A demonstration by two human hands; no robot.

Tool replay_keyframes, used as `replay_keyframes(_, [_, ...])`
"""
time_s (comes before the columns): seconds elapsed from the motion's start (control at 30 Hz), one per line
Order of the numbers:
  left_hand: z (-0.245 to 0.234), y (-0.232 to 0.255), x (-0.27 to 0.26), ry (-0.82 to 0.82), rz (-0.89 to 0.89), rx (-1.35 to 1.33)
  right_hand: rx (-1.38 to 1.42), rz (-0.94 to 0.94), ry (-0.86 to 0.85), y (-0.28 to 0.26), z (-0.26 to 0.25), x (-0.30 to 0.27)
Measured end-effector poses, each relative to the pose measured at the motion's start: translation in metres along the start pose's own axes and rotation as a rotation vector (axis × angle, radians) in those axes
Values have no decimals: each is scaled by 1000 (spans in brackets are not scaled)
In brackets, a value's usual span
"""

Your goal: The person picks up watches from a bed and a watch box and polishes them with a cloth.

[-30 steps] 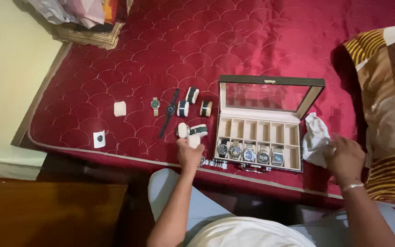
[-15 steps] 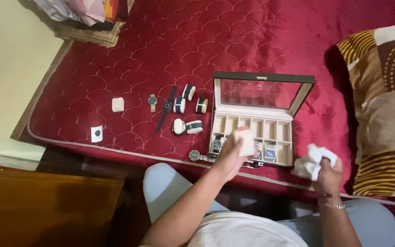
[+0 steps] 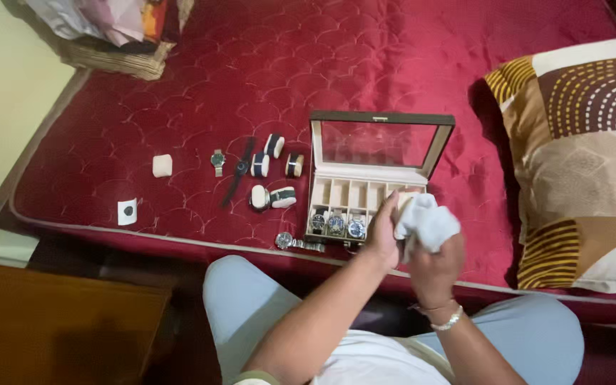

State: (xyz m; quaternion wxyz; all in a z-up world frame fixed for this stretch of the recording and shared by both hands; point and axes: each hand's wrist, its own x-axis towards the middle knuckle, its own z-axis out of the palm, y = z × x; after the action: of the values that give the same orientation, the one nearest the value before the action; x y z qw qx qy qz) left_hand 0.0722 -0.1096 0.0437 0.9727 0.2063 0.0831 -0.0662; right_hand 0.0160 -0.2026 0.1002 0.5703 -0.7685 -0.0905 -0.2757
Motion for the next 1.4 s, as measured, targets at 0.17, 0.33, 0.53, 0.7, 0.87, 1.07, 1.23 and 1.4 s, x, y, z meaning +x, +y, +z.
replay_keyframes(0.17, [-13,16,-26,-73,36,34,-302,-366,-285,-23,0,-30])
replay_keyframes(0.33, [-24,16,-33,-110,116,68,-276,-528,-367,-32,3,-33])
replay_keyframes(0.53, [-29,5,-50,-130,19,64,-272,-488,-435,-40,0,-5])
replay_keyframes(0.7, [-50,-2,-34,16,153,308,-227,-425,-477,-45,-3,-35])
replay_keyframes(0.87, [-53,20,-25,-194,212,84,-363,-574,-490,-41,-2,-51])
replay_keyframes(1.07, [4,27,-78,-374,592,774,-320,-565,-392,-48,1,-21])
replay_keyframes(1.23, [-29,16,-59,-390,399,535,-244,-458,-423,-45,1,-26])
replay_keyframes(1.4, [-79,16,-22,-116,238,105,-417,-587,-469,-39,0,-56])
